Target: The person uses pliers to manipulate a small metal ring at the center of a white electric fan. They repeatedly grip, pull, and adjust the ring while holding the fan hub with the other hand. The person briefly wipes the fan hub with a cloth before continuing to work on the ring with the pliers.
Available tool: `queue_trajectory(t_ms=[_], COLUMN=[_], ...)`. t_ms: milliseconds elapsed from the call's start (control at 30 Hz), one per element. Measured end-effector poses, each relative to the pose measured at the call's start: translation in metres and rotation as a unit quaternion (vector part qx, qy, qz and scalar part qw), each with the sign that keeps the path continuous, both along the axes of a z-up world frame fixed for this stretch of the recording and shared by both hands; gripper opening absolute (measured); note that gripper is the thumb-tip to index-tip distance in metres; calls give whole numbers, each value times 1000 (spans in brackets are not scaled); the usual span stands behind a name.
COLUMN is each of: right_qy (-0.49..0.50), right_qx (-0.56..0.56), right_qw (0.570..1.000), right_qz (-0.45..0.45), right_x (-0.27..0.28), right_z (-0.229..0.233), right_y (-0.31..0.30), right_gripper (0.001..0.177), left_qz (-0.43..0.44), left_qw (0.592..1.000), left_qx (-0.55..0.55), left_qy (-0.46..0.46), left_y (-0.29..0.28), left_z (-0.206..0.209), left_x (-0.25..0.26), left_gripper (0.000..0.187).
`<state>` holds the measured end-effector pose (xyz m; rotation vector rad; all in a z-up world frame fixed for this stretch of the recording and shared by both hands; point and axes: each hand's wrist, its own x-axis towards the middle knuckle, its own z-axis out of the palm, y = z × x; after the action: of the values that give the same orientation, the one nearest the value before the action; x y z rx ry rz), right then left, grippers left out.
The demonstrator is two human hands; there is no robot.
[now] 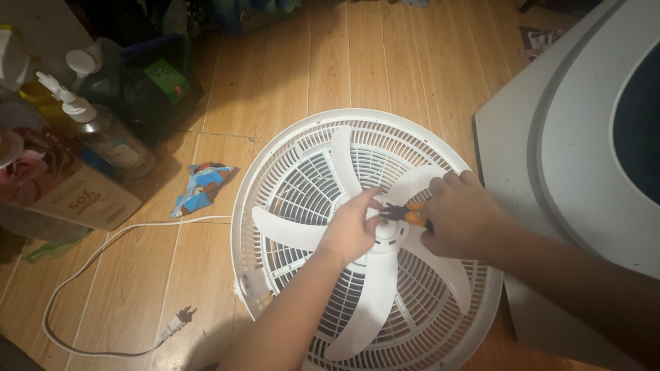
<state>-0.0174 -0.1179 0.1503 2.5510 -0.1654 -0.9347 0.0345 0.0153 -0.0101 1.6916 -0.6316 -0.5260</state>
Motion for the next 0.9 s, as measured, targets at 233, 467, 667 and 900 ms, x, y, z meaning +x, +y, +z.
queue_trajectory(t_ms=[233,467,667,900], right_qy=[71,131,145,114], right_qx=[-73,-98,-119,-102], right_qw=[995,985,979,988], right_qz=[13,45,77,30], right_x=[5,4,0,-12], right_z=[17,18,5,6], right_y=[9,9,3,-13], right_gripper=[35,35,33,33], left_qz=[47,77,-91,-190], left_qw=[992,990,909,776], left_qx=[10,44,186,300], left_qy=[115,-111,-362,-522], left_y=[-7,-5,-11,-31], left_z=[-7,-9,12,23], left_x=[1,4,18,25], left_gripper=[36,25,16,16])
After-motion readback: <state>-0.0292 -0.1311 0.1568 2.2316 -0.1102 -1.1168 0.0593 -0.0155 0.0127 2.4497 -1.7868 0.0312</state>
